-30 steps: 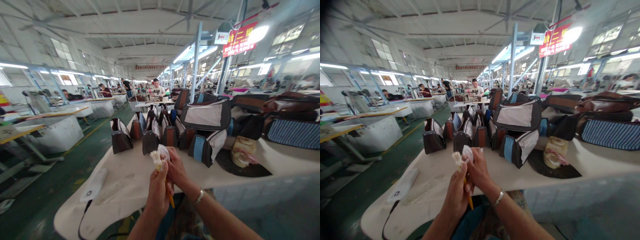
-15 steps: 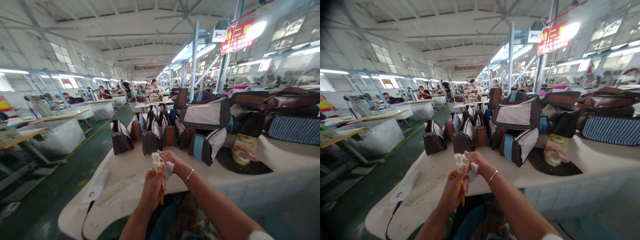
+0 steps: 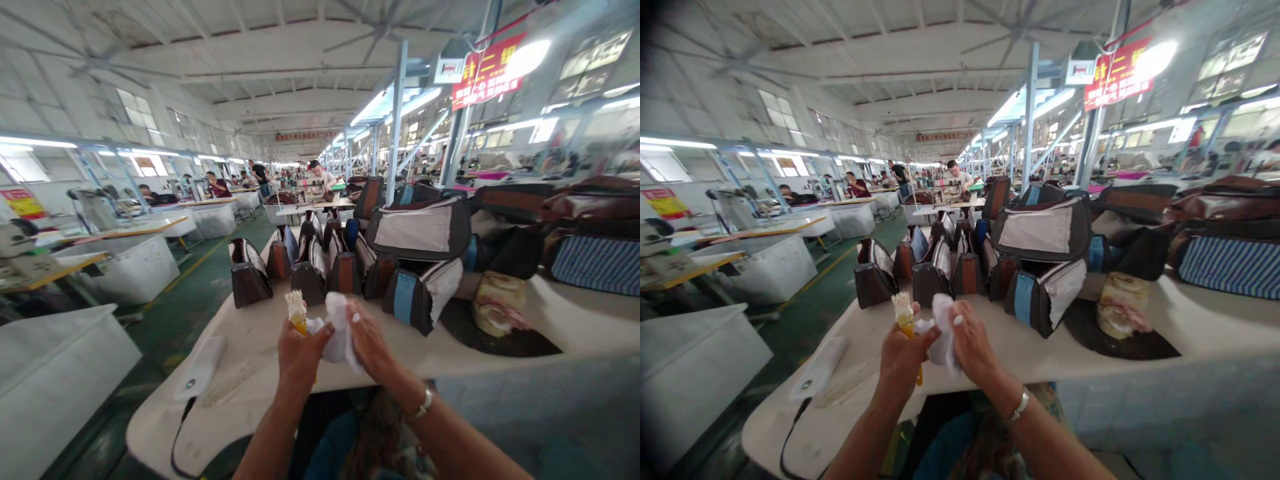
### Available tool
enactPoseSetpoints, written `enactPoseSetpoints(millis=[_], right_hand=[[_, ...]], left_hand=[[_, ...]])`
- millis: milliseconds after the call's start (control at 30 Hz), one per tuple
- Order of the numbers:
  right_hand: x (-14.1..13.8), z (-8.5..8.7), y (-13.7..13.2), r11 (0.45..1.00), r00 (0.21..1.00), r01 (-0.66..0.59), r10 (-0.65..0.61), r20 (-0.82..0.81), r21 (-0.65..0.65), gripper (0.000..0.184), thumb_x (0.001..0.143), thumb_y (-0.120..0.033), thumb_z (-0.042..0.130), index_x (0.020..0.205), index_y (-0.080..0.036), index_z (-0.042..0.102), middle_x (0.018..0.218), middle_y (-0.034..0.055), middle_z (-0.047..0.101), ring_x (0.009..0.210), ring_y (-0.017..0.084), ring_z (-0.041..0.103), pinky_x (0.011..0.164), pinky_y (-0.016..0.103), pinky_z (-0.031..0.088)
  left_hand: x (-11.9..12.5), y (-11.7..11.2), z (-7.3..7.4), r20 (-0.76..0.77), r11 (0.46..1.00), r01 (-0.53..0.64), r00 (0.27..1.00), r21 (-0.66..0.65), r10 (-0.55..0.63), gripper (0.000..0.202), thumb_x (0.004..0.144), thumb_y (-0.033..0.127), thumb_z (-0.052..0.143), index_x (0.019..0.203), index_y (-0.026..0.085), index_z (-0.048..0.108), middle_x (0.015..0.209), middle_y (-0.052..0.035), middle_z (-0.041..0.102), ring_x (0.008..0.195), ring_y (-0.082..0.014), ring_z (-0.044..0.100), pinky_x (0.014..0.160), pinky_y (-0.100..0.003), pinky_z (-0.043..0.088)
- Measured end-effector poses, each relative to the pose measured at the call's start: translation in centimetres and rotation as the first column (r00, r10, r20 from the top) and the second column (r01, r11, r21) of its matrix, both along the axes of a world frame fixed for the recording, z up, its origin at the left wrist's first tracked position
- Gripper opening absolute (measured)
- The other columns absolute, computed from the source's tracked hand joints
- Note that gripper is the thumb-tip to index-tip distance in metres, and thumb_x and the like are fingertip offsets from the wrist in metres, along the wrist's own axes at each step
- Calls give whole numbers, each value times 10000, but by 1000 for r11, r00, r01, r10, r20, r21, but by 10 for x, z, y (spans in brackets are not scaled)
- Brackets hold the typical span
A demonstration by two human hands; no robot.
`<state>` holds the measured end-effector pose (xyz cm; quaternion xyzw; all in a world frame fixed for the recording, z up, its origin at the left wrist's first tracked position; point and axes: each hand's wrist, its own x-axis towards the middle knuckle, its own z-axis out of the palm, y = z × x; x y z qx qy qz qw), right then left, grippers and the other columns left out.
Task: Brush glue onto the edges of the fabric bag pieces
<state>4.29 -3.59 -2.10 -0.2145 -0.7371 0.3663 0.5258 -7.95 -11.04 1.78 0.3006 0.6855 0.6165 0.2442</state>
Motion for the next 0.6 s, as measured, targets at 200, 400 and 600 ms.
enactPoseSetpoints(millis=[200, 400, 600], right_hand=[[-14, 2, -31, 951, 964, -264, 265, -11, -159, 401, 989, -477, 420, 885, -175, 662, 801, 61, 632, 717, 174, 582, 684, 289, 472], [-23, -19, -16, 741, 941, -329, 313, -132, -586, 521, 911, -613, 454, 793, -138, 635, 681, 50, 601, 571, 153, 553, 540, 261, 465], [-6, -45, 10, 895, 989, -23, 86, 121, -446, 292, 866, -318, 499, 1045, -163, 670, 821, 77, 662, 674, 184, 597, 614, 297, 523]], left_hand=[[-3, -2, 1, 34, 980, 198, 980, -6, -197, 890, 581, 222, 740, 1406, 152, 415, 702, 32, 635, 469, -103, 505, 458, -215, 410], [6, -2, -7, -438, 986, 162, 889, 28, -133, 910, 631, 137, 650, 1482, 202, 337, 1380, -116, 554, 973, -204, 658, 905, -319, 497], [21, -13, 10, -165, 965, 261, 953, 14, -255, 716, 653, 281, 761, 1314, 162, 512, 571, 81, 526, 435, -101, 452, 465, -223, 414]])
